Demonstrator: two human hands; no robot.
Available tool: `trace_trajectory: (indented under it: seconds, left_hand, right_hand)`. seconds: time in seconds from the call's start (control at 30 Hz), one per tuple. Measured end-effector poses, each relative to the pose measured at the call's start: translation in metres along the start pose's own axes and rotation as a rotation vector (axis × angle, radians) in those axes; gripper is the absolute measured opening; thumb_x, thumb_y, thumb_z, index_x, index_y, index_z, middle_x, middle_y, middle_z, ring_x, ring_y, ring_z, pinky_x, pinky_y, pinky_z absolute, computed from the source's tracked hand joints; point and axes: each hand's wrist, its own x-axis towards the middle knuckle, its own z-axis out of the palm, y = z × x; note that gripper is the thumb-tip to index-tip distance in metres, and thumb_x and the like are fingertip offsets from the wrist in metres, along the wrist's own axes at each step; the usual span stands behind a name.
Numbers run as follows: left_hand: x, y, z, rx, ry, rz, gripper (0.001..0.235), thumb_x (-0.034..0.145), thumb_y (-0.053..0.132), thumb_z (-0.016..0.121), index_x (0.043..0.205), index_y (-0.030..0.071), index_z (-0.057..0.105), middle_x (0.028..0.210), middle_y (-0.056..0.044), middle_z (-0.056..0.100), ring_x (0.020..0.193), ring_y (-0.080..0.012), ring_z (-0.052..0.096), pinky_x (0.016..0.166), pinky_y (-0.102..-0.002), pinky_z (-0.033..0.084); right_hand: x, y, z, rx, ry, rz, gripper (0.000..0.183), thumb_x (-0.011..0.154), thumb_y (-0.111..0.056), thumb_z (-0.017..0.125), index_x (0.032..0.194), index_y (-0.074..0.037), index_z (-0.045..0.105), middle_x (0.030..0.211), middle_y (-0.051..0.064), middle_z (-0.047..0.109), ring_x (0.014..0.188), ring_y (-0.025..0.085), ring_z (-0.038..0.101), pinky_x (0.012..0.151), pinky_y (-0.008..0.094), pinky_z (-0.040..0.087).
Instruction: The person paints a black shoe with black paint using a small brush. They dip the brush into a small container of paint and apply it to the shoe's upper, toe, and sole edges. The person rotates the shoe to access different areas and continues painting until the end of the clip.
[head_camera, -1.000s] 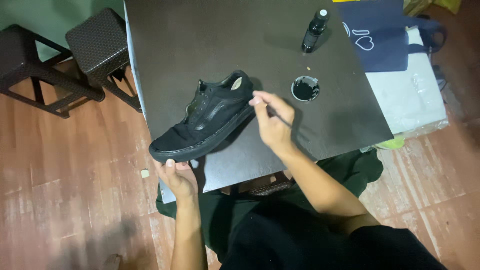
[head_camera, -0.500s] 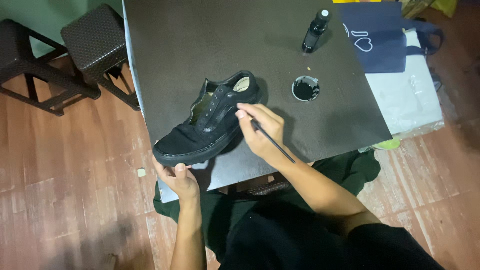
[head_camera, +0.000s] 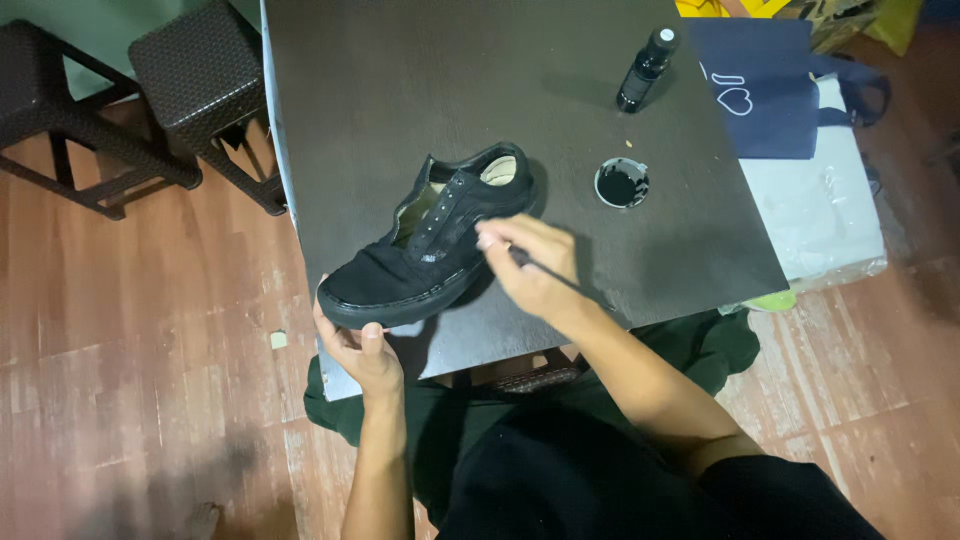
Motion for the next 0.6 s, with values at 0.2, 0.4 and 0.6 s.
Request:
trace_trajectory:
  seconds: [0.2,0.4,0.6]
  left_hand:
    - [-0.002,0.004,-0.001,0.050,-0.066,0.014,0.083,0.076,0.039,0.074,0.142,0.004,0.038,0.120,-0.011,0.055,0.113,-0.0137,0.054,0.103,-0.031,0.047]
    - [-0.003,-0.003,-0.004,0.030,-0.082,0.036,0.082,0.078,0.037,0.073,0.144,0.003,0.036,0.122,-0.011,0.054,0.115,-0.0151,0.053,0.104,-0.032,0.046]
    - [-0.003,-0.003,-0.006,0.049,-0.116,0.041,0.085,0.076,0.037,0.073,0.142,-0.001,0.035,0.122,-0.014,0.052,0.115,-0.0173,0.053,0.106,-0.033,0.045]
  right_hand:
    - [0.009,-0.021,-0.007,0.066,-0.120,0.079,0.010,0.085,0.000,0.065,0.085,-0.005,0.074,0.071,0.014,0.069,0.065,0.033,0.067,0.058,0.038,0.052]
    - [0.012,-0.015,-0.021,-0.018,-0.073,0.104,0.013,0.088,0.000,0.063,0.090,-0.005,0.075,0.070,0.008,0.069,0.061,0.021,0.065,0.059,0.030,0.050]
    - [0.002,-0.032,-0.014,0.254,-0.271,0.234,0.013,0.088,-0.003,0.062,0.084,-0.005,0.073,0.069,0.010,0.070,0.064,0.023,0.067,0.063,0.034,0.052]
